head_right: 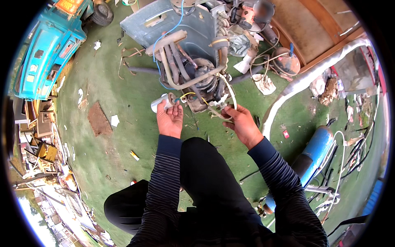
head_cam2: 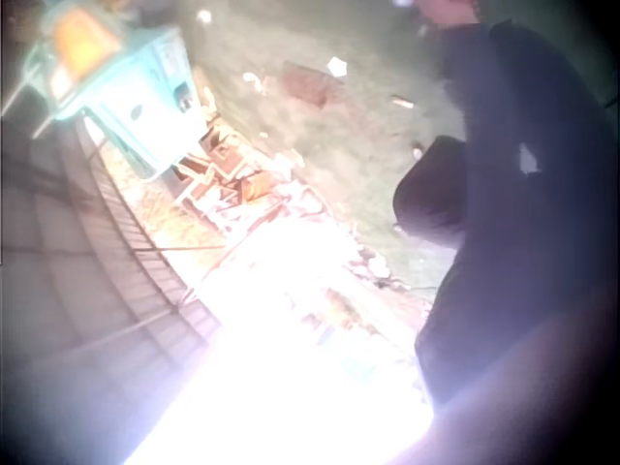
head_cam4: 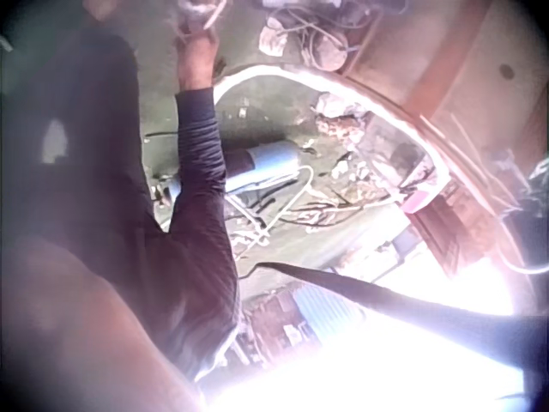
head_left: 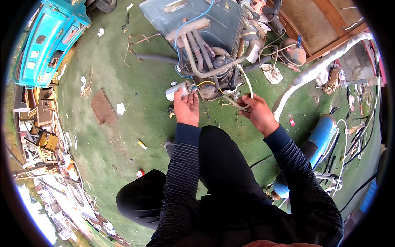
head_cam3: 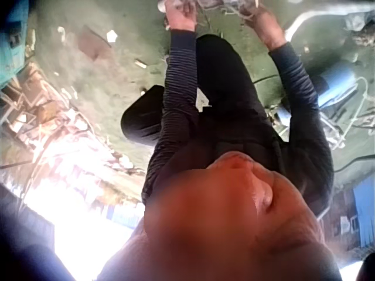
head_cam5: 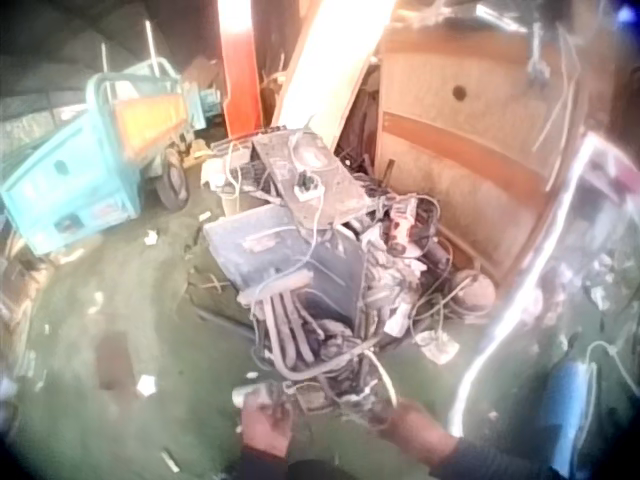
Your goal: The person uses a soldering iron to heat and work on wires inside a disassembled appliance. They then use pliers to cut and manipulate the wires and a pressure gauge to test a component. The person continues to adjust and connect various wires within the device's internal assembly.
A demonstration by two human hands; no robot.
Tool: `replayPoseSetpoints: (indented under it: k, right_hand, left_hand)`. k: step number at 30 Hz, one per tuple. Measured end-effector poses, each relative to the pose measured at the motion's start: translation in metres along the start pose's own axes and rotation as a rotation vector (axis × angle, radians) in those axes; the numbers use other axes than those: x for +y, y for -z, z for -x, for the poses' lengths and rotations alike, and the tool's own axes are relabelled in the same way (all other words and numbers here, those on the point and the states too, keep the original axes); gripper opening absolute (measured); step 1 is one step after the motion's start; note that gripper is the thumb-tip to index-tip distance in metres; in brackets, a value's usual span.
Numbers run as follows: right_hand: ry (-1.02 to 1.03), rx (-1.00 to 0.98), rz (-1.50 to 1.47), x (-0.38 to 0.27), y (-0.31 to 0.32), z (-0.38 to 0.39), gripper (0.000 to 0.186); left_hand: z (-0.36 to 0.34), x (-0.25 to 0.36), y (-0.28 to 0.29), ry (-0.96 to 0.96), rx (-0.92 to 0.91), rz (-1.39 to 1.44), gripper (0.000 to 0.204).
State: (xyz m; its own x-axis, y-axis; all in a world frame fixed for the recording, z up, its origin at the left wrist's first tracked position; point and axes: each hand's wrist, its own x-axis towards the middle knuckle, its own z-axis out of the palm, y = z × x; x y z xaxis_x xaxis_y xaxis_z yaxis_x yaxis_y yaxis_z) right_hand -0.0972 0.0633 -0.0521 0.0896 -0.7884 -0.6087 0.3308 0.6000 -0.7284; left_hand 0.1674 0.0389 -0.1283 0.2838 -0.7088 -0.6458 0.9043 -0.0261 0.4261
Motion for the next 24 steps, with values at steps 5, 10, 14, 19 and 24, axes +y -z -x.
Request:
replayPoseSetpoints:
  k: [5,10,14,19,24]
  right_hand:
    - [0.251,0.167,0.129,-0.027,0.023,-0.013,0.021]
    - [1.197,0.625,1.18,-0.039,0.009,-0.017,0.034]
    - [1.046,0.14,1.028,-0.044,-0.024,-0.018,0.038]
    - [1.214,0.027,1.229,-0.053,-0.049,-0.038,0.031]
    - [1.366,0.041,1.186,-0.059,-0.052,-0.061,0.016]
  left_hand:
    - [0.052,-0.008,-0.041,-0.155,-0.187,-0.048,0.038]
    - [0.062,-0.028,-0.06,-0.168,-0.106,-0.179,0.054]
    - [0.055,-0.033,-0.057,-0.065,-0.091,-0.231,0.057]
    - [0.05,-0.032,-0.059,-0.056,-0.07,-0.295,0.056]
    - [0.051,-0.032,-0.068,-0.095,-0.075,-0.282,0.046]
